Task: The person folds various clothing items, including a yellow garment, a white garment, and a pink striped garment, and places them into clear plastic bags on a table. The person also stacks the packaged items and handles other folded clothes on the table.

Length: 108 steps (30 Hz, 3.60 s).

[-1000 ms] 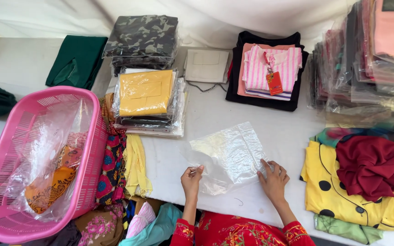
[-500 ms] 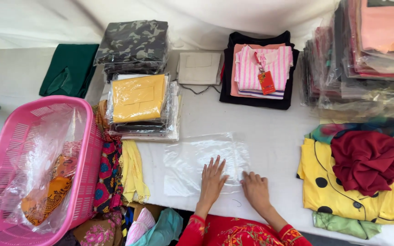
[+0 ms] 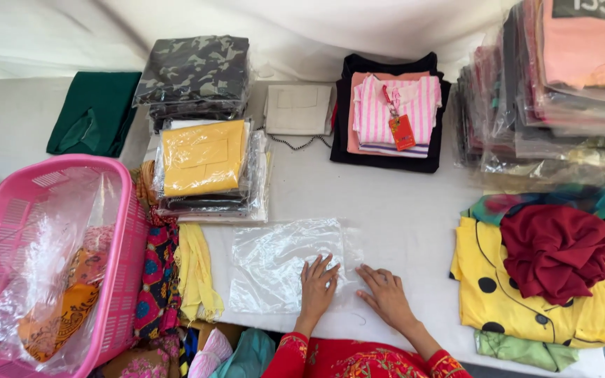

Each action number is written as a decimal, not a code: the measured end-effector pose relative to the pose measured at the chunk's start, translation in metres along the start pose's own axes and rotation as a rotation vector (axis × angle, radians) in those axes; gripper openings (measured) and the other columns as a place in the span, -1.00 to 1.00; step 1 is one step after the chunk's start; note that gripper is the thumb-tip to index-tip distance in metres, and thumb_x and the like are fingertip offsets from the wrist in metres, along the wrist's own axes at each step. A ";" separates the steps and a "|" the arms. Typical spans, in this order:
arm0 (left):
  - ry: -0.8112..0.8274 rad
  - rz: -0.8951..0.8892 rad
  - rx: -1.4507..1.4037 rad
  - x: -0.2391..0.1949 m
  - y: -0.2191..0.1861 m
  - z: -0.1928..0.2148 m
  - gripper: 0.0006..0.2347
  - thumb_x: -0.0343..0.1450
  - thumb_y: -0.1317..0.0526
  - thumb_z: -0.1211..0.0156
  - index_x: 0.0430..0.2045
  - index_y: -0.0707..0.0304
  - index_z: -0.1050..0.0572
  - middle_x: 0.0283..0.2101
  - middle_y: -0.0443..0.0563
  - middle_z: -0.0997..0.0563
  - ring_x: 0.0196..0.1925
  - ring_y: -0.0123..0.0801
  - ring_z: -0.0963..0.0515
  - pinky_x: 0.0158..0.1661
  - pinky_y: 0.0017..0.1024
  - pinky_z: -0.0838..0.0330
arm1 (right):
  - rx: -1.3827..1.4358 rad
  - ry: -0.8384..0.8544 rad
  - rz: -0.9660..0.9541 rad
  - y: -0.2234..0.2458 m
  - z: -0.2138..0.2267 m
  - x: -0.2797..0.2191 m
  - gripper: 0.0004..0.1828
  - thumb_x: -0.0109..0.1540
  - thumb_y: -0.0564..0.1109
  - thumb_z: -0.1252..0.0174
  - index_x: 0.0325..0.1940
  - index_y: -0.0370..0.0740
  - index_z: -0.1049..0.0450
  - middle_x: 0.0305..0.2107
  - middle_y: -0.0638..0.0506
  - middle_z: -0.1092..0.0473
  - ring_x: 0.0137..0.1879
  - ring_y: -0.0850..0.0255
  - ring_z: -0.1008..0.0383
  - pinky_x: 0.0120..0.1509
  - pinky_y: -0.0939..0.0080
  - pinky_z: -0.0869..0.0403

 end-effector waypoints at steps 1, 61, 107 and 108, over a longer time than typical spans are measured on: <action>-0.003 -0.001 -0.002 0.004 -0.003 0.001 -0.70 0.45 0.25 -0.19 0.09 0.04 -0.56 0.33 -0.01 -0.45 0.45 -0.11 -0.27 0.39 0.04 0.06 | -0.004 -0.001 0.001 0.000 -0.002 -0.001 -0.35 0.28 0.20 -0.08 0.41 -0.02 -0.25 0.33 0.09 -0.23 0.24 0.06 -0.27 0.27 0.03 -0.26; 0.049 -0.261 0.111 0.040 0.023 -0.035 -0.50 0.26 0.13 -0.33 0.08 0.40 -0.52 0.18 0.30 -0.52 0.29 0.14 -0.38 0.29 0.11 -0.05 | 1.414 -0.485 -0.987 -0.078 -0.018 0.005 -0.31 0.25 0.03 -0.18 0.43 -0.07 -0.15 0.07 -0.12 -0.46 0.00 0.02 -0.59 -0.15 0.03 -0.64; 0.396 0.579 -0.955 0.017 0.063 -0.111 -0.51 0.57 0.08 -0.04 0.38 0.34 -0.25 0.20 0.15 -0.56 0.22 -0.25 -0.55 0.18 -0.41 -0.38 | 0.754 -0.158 -0.603 -0.148 -0.053 0.052 0.16 0.13 0.46 -0.21 0.52 -0.36 -0.03 0.33 -0.40 -0.23 0.46 -0.13 -0.24 0.48 -0.02 -0.26; 0.322 0.606 -0.996 0.009 0.077 -0.123 -0.55 0.64 0.08 0.07 0.35 0.46 -0.32 0.26 0.16 -0.57 0.27 -0.25 -0.53 0.24 -0.44 -0.32 | 0.913 -0.168 -0.663 -0.164 -0.067 0.051 0.09 0.22 0.46 -0.18 0.49 -0.41 -0.06 0.31 -0.44 -0.22 0.47 -0.12 -0.23 0.46 0.01 -0.26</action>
Point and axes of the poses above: each hand's wrist, its own x-axis towards the middle knuckle, its own z-axis out of the back of the hand, y = z × x, the point moved 1 cm from there along x, towards the middle knuckle
